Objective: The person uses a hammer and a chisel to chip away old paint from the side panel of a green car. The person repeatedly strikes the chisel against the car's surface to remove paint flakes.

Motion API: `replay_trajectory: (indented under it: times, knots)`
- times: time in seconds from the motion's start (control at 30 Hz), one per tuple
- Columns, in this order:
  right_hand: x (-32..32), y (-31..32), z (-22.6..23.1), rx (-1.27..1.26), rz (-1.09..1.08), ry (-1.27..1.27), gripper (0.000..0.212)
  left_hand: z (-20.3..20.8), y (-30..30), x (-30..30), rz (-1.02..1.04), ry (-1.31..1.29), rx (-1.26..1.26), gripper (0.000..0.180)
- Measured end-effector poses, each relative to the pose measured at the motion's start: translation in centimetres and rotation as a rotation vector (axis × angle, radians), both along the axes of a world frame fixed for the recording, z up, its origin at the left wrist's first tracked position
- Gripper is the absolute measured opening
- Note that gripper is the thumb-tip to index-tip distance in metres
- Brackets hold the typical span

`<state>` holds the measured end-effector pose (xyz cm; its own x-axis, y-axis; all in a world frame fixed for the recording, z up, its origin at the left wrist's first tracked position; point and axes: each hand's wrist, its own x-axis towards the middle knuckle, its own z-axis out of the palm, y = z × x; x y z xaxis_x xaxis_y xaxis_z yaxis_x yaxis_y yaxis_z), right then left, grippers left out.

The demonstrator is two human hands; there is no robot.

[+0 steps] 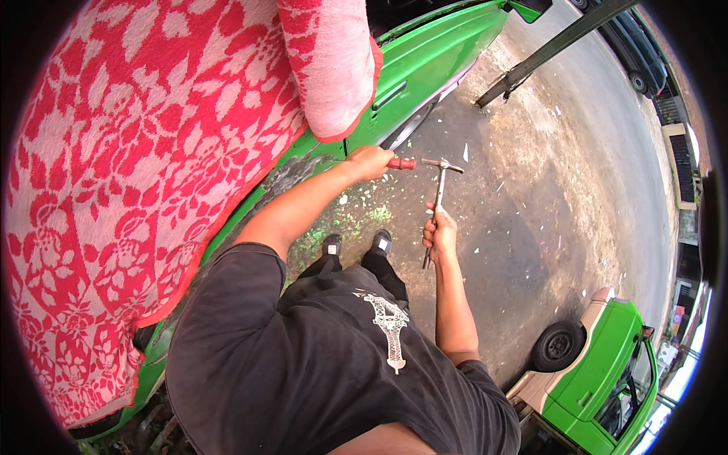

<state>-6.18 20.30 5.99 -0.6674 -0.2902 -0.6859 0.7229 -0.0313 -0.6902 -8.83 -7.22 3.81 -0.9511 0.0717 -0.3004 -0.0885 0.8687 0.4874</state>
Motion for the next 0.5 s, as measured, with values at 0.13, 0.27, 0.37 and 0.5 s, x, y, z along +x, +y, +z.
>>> replay_trajectory:
  times: [0.13, 0.27, 0.37, 0.5]
  knots:
    - [-1.4, 0.1, -0.3, -0.085, -0.154, 0.022, 0.033, 0.8, 0.3, 0.0, 0.037, 0.008, 0.003, 0.015]
    - [-2.1, -0.7, -0.2, -0.088, -0.108, 0.028, 0.034, 0.6, 0.0, -0.4, 0.083, 0.012, 0.003, 0.016]
    - [-2.5, -1.3, 0.3, -0.059, 0.035, -0.006, 0.034, 0.1, -0.3, -0.4, 0.081, 0.028, -0.012, 0.016]
    - [-4.3, -0.2, -0.5, -0.172, -0.248, 0.041, 0.033, 0.3, -0.1, -0.5, 0.115, 0.000, -0.018, 0.016]
